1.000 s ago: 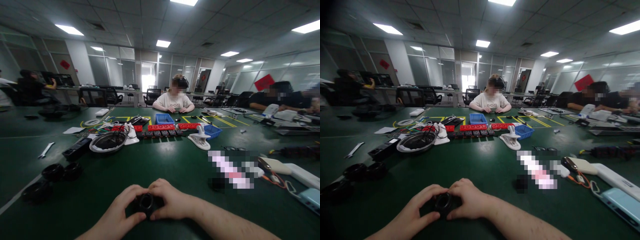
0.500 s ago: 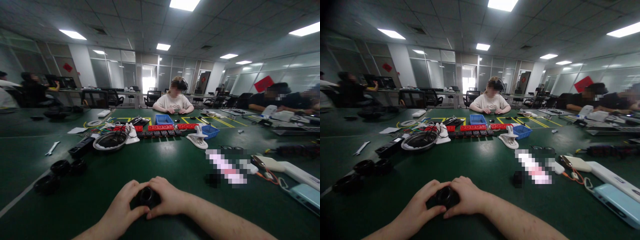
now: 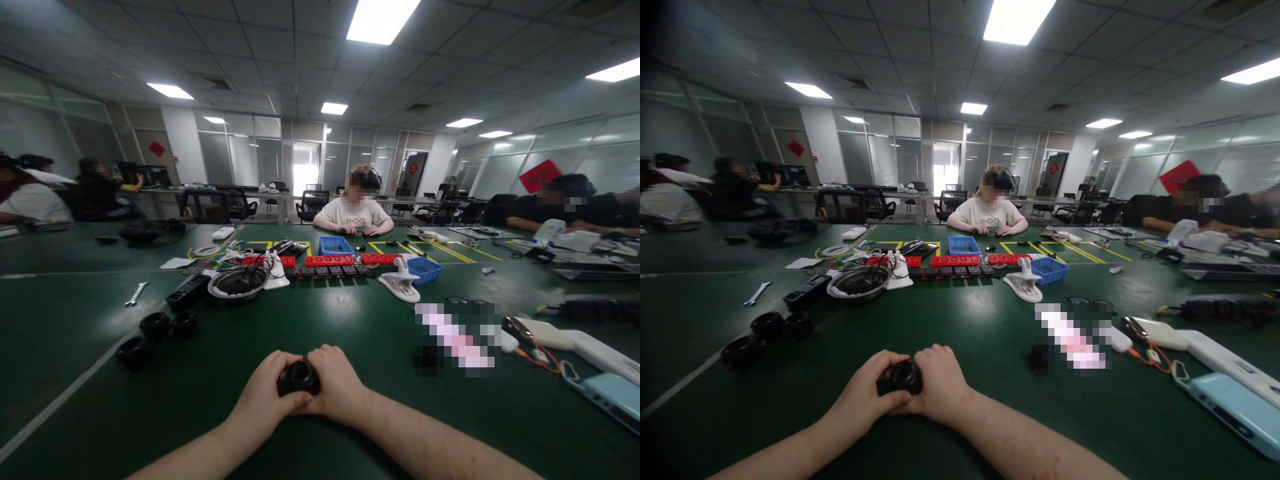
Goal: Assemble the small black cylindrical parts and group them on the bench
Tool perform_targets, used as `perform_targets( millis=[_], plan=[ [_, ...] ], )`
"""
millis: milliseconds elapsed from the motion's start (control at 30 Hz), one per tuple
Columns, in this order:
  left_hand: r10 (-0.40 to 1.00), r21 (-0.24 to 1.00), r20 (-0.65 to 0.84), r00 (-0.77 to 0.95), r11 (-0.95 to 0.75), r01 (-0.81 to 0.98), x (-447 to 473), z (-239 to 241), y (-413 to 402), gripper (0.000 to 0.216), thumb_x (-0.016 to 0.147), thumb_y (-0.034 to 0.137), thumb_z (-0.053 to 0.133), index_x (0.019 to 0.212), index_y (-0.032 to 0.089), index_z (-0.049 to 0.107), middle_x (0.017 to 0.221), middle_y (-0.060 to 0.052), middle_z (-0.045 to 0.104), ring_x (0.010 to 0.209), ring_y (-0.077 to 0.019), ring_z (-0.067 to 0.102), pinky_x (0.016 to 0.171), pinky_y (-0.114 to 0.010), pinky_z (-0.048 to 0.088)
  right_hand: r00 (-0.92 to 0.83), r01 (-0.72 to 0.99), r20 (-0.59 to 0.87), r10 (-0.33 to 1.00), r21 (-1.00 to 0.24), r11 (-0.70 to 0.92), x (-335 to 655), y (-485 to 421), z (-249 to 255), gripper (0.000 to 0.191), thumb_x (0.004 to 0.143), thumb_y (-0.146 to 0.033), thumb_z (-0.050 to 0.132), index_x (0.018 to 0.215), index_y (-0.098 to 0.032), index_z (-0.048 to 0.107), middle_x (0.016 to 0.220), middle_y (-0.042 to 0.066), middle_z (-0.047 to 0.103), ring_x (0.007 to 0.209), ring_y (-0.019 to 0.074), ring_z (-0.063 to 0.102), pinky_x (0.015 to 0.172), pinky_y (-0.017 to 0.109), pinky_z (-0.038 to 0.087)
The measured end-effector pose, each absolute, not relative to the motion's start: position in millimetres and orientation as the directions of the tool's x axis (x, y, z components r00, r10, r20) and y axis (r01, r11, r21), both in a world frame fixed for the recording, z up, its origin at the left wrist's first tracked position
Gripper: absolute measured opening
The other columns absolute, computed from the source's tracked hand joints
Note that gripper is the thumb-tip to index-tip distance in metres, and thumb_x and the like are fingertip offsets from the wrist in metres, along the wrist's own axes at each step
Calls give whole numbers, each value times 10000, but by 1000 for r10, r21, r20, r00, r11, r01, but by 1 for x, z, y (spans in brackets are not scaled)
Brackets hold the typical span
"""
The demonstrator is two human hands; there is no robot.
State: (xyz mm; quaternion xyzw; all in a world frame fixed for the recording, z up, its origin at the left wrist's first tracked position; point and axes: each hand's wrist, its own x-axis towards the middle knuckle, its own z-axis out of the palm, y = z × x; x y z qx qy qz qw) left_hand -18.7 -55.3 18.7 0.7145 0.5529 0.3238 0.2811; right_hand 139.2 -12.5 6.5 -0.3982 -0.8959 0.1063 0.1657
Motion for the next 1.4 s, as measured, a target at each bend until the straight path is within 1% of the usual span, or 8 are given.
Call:
perform_targets(
  millis=[100, 233, 433, 600, 733, 933, 1100, 1400],
  plan=[
    [967, 749, 195, 164, -254, 611, -18, 18, -55, 300, 649, 254, 647, 935, 201, 572, 879, -26, 546, 850, -225, 509, 742, -335, 412, -640, 642, 249, 727, -348, 683, 140, -14, 9, 588, 540, -587, 656, 922, -151, 556, 895, 63, 541, 837, 224, 462, 763, 374, 367],
    [933, 731, 232, 276, -354, 583, -23, 24, -57, 339, 670, 234, 647, 1001, 235, 574, 945, -28, 528, 925, -220, 479, 799, -328, 387, -809, 403, 156, 566, -555, 728, 155, -4, 20, 655, 584, -417, 709, 1158, -196, 482, 1129, 69, 495, 1040, 228, 414, 884, 361, 337],
    [909, 749, 166, 382, -368, 550, -27, 29, -60, 441, 662, 250, 671, 1085, 282, 550, 916, -6, 514, 881, -194, 486, 761, -292, 390, -869, 230, 177, 463, -683, 693, 164, 2, 24, 335, 639, -259, 702, 951, -185, 607, 1000, 11, 591, 1005, 188, 474, 944, 332, 269],
    [956, 755, 147, 254, -274, 596, -20, 19, -58, 409, 629, 250, 697, 1021, 235, 579, 855, -5, 514, 821, -190, 489, 715, -280, 390, -657, 567, 194, 728, -509, 648, 147, -8, 8, 448, 480, -458, 749, 753, -149, 571, 786, 25, 549, 790, 199, 476, 695, 304, 374],
    [973, 750, 190, 133, -232, 619, -16, 15, -58, 381, 632, 236, 688, 993, 203, 571, 891, -23, 525, 847, -201, 488, 755, -303, 387, -549, 750, 227, 804, -292, 594, 135, -16, 6, 413, 575, -542, 635, 717, -165, 546, 779, 45, 519, 778, 217, 440, 720, 361, 341],
    [951, 759, 197, 238, -302, 577, -22, 21, -59, 378, 639, 197, 686, 995, 231, 565, 913, -13, 529, 885, -196, 484, 772, -291, 383, -711, 544, 136, 690, -516, 662, 152, -13, 19, 592, 533, -470, 717, 1034, -203, 549, 1009, 48, 505, 908, 220, 436, 805, 348, 356],
    [933, 763, 171, 316, -328, 556, -23, 27, -59, 427, 631, 145, 681, 1031, 240, 564, 920, -10, 527, 890, -188, 488, 769, -279, 382, -795, 420, 101, 598, -618, 664, 166, 1, 21, 395, 578, -280, 742, 949, -217, 624, 1021, 28, 538, 977, 200, 440, 849, 299, 347],
    [970, 741, 185, 155, -241, 626, -17, 17, -57, 383, 615, 167, 685, 977, 208, 566, 896, -16, 534, 866, -196, 493, 771, -298, 387, -585, 728, 216, 781, -284, 624, 142, -17, 9, 394, 539, -458, 703, 776, -167, 581, 823, 44, 518, 792, 217, 450, 749, 372, 352]
  ],
)
